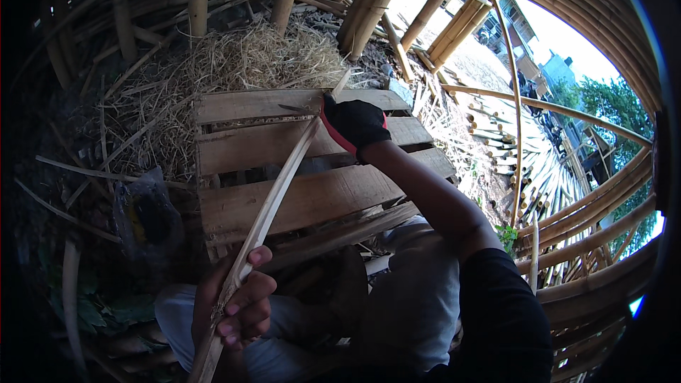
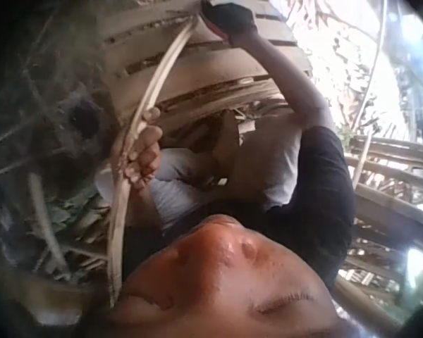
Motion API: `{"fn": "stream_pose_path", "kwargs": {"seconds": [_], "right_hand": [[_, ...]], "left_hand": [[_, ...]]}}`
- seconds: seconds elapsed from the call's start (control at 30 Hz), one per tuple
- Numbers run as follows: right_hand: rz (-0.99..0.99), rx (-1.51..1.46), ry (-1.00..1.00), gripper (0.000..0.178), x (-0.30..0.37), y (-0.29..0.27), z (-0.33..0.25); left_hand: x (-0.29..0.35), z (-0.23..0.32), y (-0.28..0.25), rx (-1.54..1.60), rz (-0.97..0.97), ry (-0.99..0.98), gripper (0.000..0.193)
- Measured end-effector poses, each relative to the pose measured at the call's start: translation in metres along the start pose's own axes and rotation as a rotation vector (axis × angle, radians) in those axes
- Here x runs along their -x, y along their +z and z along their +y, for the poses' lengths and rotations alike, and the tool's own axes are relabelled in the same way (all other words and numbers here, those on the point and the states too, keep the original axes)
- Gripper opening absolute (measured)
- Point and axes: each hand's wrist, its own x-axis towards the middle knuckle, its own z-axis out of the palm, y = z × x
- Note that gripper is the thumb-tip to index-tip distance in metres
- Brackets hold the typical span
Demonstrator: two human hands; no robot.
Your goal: The person sits on the ground and uses a knife to shave and smooth a long thin bamboo stick. They hold the stick with one hand and repeatedly scrape along its length with the knife in the other hand, removing thin strips of material.
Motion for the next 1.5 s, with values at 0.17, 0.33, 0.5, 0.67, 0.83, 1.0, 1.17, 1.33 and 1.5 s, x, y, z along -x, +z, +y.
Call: {"fn": "stream_pose_path", "kwargs": {"seconds": [0.17,0.33,0.5,0.67,0.83,1.0,1.17,1.33,1.5], "right_hand": [[-0.152,-0.102,-0.288,0.073,0.046,-0.028,-0.042],[-0.088,-0.06,0.148,0.076,-0.033,-0.016,0.033],[-0.115,-0.064,-0.356,0.068,-0.001,-0.007,-0.014],[-0.163,-0.103,0.35,0.068,-0.071,-0.013,0.076],[-0.161,-0.045,-0.092,0.066,-0.018,-0.003,0.016],[-0.197,-0.052,0.254,0.073,-0.051,-0.017,0.057],[-0.241,-0.158,-0.219,0.072,0.0,-0.001,-0.011],[-0.254,-0.161,0.141,0.069,-0.042,-0.02,0.058],[-0.437,-0.117,-0.169,0.07,0.007,-0.032,-0.051]], "left_hand": [[0.01,0.005,0.001,-0.059,-0.041,-0.007,0.034],[0.001,0.006,-0.002,-0.025,-0.01,-0.054,0.035],[0.013,0.007,0.001,-0.051,-0.006,-0.034,0.036],[0.007,0.006,0.002,-0.031,0.03,-0.08,0.036],[0.01,0.007,0.005,-0.036,0.022,-0.055,0.036],[0.003,0.004,0.002,-0.003,0.01,-0.067,0.037],[0.011,0.003,0.004,-0.018,-0.002,0.007,0.036],[-0.006,-0.001,-0.005,0.058,-0.014,-0.023,0.034],[0.009,-0.002,0.0,0.026,-0.051,0.038,0.034]]}}
